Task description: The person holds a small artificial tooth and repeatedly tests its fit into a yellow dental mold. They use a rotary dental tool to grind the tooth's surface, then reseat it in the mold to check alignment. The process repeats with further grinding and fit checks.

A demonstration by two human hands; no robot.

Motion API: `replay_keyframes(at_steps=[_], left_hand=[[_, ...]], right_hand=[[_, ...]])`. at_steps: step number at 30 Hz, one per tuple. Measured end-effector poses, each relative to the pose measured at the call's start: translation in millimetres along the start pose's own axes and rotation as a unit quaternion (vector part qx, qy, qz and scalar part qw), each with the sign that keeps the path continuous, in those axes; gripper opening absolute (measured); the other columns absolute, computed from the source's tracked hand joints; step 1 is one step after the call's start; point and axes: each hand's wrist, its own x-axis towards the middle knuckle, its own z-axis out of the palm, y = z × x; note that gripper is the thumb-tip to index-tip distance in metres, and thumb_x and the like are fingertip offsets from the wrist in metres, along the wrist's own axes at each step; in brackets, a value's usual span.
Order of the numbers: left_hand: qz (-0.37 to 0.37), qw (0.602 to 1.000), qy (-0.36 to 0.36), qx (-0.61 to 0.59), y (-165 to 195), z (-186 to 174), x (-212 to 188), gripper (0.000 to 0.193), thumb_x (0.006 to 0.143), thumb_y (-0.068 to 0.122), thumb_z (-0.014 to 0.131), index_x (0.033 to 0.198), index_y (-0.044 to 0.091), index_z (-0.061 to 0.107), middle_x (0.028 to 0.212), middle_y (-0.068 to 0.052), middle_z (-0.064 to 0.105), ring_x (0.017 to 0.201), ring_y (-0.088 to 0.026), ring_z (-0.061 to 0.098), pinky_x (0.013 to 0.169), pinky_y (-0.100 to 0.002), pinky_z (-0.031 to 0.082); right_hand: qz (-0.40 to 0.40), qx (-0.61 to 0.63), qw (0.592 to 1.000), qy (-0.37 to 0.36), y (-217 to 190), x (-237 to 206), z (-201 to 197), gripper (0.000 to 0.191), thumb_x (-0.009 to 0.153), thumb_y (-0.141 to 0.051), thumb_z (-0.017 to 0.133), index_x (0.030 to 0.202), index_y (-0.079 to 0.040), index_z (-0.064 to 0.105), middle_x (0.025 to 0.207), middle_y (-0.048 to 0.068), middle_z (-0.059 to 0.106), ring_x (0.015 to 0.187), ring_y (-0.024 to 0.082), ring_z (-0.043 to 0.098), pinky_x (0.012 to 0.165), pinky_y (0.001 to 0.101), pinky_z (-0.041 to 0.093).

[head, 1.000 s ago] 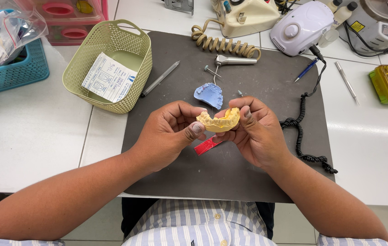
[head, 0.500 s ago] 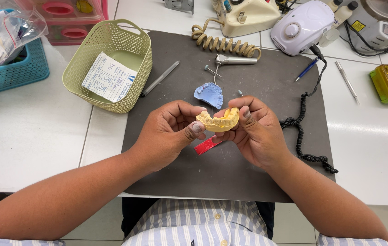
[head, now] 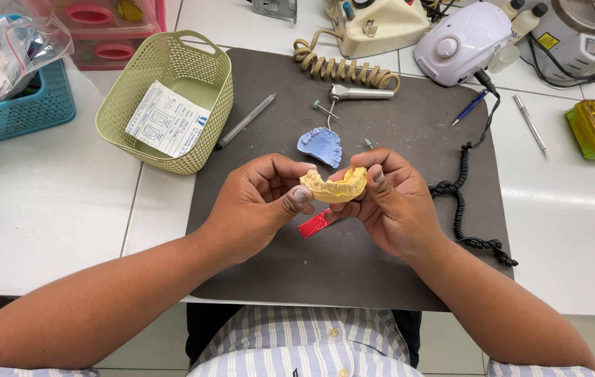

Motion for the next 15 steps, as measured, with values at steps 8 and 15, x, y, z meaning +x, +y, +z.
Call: replay_keyframes(at_steps=[8, 15], left_hand=[[0.012, 1.0, -0.002, 0.01, -2.5, -1.9, -0.5, 0.035, 0.095, 0.024, 0.071, 0.12, 0.002, 0.064, 0.109, -0.008, 0.074, 0.095, -0.01, 0.073, 0.086, -0.026, 0.064], [0.038, 0.999, -0.019, -0.034, -5.4, -2.3, -1.9, 0.035, 0.096, 0.022, 0.073, 0.122, 0.001, 0.064, 0.109, -0.007, 0.071, 0.095, -0.008, 0.068, 0.085, -0.025, 0.06]], right_hand=[[-0.006, 0.002, 1.0, -0.008, 1.6, -2.4, -3.0, 0.03, 0.109, -0.028, 0.057, 0.126, -0.003, 0.056, 0.116, 0.021, 0.071, 0.097, 0.029, 0.074, 0.085, 0.0498, 0.064], [-0.007, -0.001, 1.0, -0.02, 1.3, -0.8, -3.0, 0.029, 0.11, -0.027, 0.056, 0.125, -0.004, 0.056, 0.115, 0.021, 0.071, 0.098, 0.03, 0.075, 0.085, 0.0506, 0.064]])
